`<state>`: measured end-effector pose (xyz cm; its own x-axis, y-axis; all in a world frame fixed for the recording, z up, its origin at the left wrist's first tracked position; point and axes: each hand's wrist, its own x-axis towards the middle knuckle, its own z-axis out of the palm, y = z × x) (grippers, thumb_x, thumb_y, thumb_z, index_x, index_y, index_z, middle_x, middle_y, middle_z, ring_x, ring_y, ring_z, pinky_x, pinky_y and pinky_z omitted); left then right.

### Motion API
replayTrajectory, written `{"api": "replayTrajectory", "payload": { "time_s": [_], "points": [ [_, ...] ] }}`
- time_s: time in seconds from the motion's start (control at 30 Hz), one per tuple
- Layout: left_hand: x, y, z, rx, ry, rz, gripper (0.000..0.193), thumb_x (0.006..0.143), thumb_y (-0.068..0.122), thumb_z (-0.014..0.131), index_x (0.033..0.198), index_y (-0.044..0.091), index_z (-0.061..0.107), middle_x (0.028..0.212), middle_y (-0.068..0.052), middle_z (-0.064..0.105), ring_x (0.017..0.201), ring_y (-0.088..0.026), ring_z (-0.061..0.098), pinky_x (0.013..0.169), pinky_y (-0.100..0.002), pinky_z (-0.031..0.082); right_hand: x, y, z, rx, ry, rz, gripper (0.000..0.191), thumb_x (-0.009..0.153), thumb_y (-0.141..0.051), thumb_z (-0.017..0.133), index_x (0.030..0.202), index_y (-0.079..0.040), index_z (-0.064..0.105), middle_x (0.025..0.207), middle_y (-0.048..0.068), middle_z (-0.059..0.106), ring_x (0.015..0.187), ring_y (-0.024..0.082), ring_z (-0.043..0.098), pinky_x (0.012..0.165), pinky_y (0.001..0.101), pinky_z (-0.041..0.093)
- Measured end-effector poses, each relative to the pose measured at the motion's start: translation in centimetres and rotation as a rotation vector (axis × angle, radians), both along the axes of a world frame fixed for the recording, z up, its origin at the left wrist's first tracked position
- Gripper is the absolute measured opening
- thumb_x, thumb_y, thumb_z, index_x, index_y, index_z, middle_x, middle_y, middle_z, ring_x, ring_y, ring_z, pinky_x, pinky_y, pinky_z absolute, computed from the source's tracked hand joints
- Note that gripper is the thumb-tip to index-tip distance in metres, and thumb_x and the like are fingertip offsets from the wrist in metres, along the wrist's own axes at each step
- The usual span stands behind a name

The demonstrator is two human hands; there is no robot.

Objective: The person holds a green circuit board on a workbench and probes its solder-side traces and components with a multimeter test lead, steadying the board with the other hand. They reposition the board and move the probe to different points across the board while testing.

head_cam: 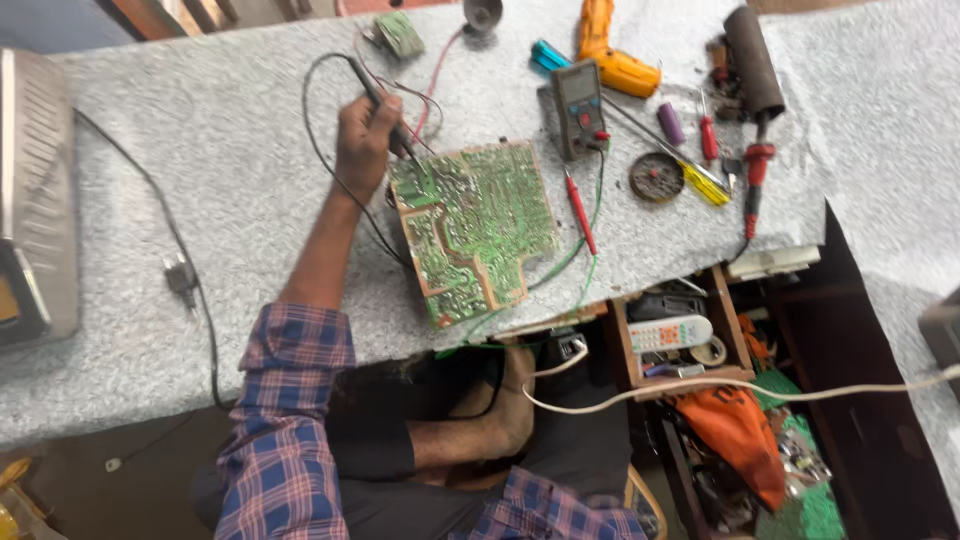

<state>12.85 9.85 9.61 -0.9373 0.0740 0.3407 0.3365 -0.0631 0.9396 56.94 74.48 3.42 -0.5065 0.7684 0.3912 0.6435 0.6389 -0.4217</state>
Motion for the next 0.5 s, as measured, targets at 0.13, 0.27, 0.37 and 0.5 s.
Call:
{"api": "replayTrajectory", "payload": {
  "time_s": [0.13, 0.27, 0.37, 0.5],
  "points": [
    [0.6, -0.3, 0.4, 0.034, -0.007, -0.027, 0.03, 0.11, 0.03, 0.058, 0.091, 0.007, 0.059, 0.075, -0.001, 0.061, 0.062, -0.008, 0.058, 0.057, -0.025, 0.049, -8.3, -6.5, 1.4, -0.113, 0.206, 0.423, 0.024, 0.103, -0.009, 0.051, 0.083, 0.005, 0.056, 0.063, 0.008, 0.047, 0.064, 0.014, 0.043, 0.057, 0.0316, 0.034],
    [0.9, -0.9, 0.5, 0.035, -0.048, -0.092, 0.029, 0.108, 0.031, 0.057, 0.091, 0.008, 0.06, 0.075, 0.0, 0.062, 0.063, -0.007, 0.059, 0.059, -0.025, 0.05, -20.0, -15.1, 2.5, -0.29, 0.239, 0.732, 0.027, 0.103, -0.008, 0.05, 0.08, 0.005, 0.055, 0.06, 0.008, 0.045, 0.062, 0.012, 0.042, 0.055, 0.0308, 0.032],
    [0.6, -1.3, 0.5, 0.033, -0.073, -0.109, 0.029, 0.108, 0.031, 0.057, 0.09, 0.008, 0.06, 0.075, 0.0, 0.063, 0.062, -0.007, 0.059, 0.058, -0.025, 0.05, -29.4, -19.2, 4.1, 0.135, -0.001, 0.829, 0.025, 0.108, -0.014, 0.054, 0.089, 0.002, 0.055, 0.084, 0.02, 0.059, 0.074, 0.032, 0.055, 0.066, 0.0454, 0.041],
    [-1.0, -1.8, 0.5, 0.049, -0.066, -0.113, 0.028, 0.108, 0.029, 0.058, 0.09, 0.008, 0.06, 0.077, 0.0, 0.063, 0.066, -0.007, 0.058, 0.062, -0.025, 0.05, -38.6, -23.2, 5.6, -0.033, 0.0, 0.775, 0.023, 0.102, -0.019, 0.057, 0.107, 0.001, 0.065, 0.098, 0.027, 0.068, 0.088, 0.047, 0.064, 0.082, 0.0568, 0.047]
  ]
}}
